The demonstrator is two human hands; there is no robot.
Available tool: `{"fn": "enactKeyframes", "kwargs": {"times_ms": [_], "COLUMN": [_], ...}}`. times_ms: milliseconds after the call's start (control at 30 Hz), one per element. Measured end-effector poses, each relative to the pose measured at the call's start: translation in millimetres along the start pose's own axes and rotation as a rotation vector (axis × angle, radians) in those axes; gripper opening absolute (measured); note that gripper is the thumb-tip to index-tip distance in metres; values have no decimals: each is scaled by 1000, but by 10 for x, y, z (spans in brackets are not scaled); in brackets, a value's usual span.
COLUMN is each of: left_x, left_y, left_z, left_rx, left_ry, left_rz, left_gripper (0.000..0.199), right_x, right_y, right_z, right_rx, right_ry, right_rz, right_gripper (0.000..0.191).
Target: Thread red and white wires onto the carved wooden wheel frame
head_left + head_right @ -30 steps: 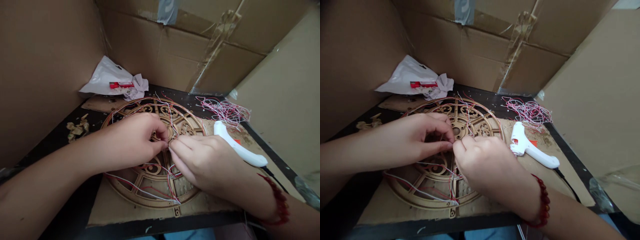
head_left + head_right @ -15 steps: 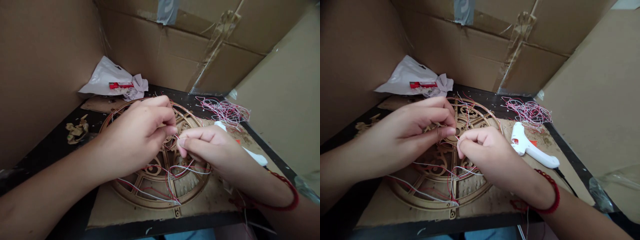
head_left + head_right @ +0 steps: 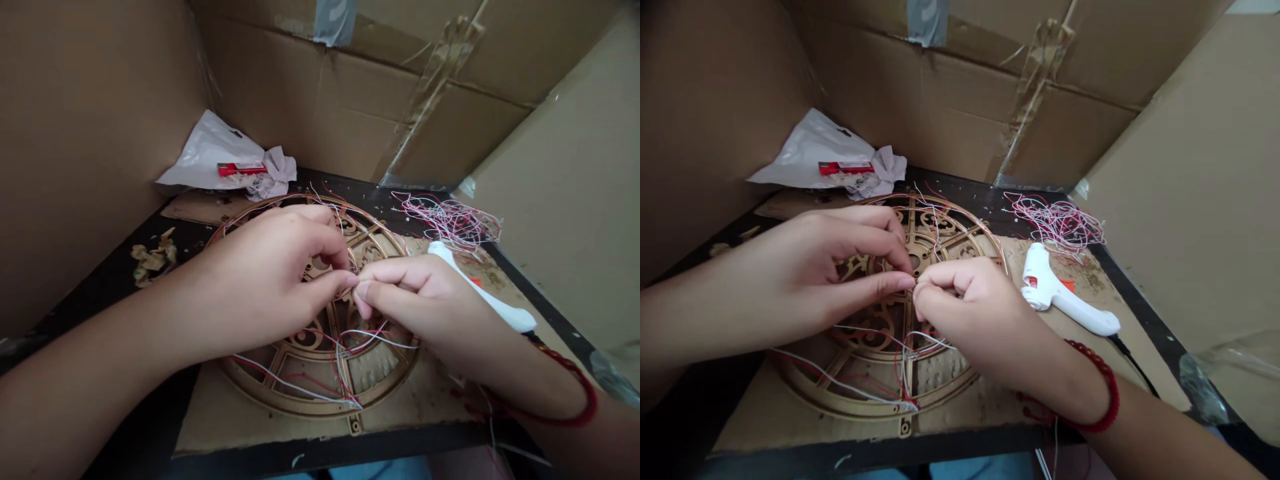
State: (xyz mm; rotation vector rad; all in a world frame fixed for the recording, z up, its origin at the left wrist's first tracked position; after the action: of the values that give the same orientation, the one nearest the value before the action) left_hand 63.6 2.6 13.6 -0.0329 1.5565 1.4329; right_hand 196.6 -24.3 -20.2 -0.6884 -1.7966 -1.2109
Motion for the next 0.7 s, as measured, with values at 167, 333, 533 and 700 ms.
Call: {"fn": "enactKeyframes", "kwargs": {"times_ms": [167, 333, 533, 700], "left_x": [1, 47, 115, 211], "left_y": [-20, -20, 25, -42], "left_z": [20, -2, 24, 27], "left_rx": [33, 116, 71, 105], "left_ry": [45, 115, 206, 293], "left_rz": [-75, -121, -87, -58], "left_gripper": [18, 20, 17, 17], "right_x": [0, -32, -4, 128], "right_y": [-14, -9, 48, 77], "right_z": [-23, -10, 15, -118], "right_rx": [38, 46, -148, -338], "right_ry": [20, 39, 118, 386], "right_rz": [-15, -58, -48, -279], "right_gripper": [19, 22, 14, 13]}}
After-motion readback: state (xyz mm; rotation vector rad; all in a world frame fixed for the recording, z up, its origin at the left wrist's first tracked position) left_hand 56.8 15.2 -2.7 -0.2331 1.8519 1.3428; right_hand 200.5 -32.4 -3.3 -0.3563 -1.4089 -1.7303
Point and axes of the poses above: each hand's wrist, its own z-axis towards the middle knuckle, its own y-axis out of the back of the hand, x = y × z, the point moved 6 cm from there along z, towards the middle knuckle, and after that the axes turned 2 degrees about -z, right-handed, at the moved point
